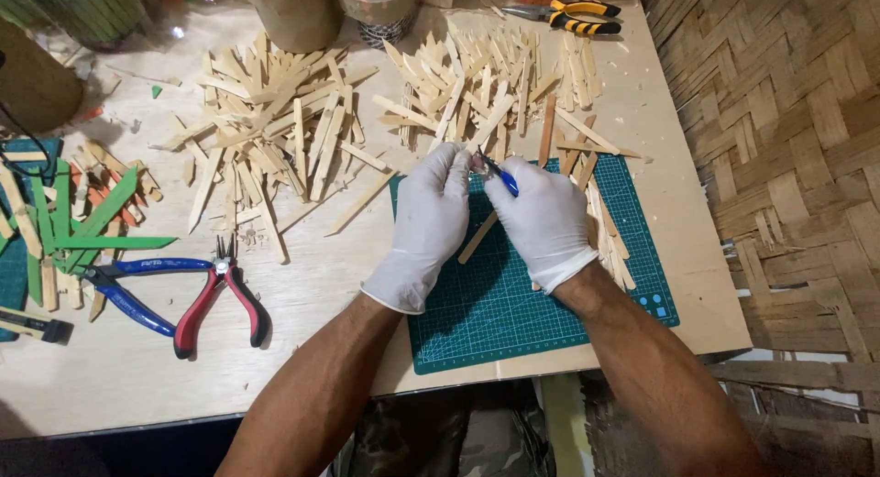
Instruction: Trimming the ends of small bamboo sticks using a hand cutter on a green cutting mat.
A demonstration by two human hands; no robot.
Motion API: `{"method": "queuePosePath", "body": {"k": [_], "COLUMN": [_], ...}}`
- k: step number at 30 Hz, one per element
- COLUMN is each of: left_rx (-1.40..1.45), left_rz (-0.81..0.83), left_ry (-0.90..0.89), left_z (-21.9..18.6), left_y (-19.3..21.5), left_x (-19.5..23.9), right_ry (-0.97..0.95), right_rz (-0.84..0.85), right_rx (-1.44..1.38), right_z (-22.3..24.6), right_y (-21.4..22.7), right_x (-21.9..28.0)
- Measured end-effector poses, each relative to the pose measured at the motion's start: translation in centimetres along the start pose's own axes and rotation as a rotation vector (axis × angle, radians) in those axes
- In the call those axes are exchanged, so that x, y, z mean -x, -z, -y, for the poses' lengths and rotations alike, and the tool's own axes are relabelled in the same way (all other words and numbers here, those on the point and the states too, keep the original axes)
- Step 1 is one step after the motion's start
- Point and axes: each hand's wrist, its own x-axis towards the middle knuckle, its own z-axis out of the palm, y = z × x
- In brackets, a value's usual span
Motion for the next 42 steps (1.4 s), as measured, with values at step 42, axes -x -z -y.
{"method": "queuePosePath", "body": {"k": [42], "left_rx": [-0.135], "left_rz": [0.293], "left_ry": [0.133], "left_z": [-1.4], "left_y": [3.1], "left_x": [-1.1], "right_ry": [0.088], "right_rz": [0.099], "right_rx": [-0.182], "right_z": [0.2], "right_y": [4.4], "right_x": [-0.4]}}
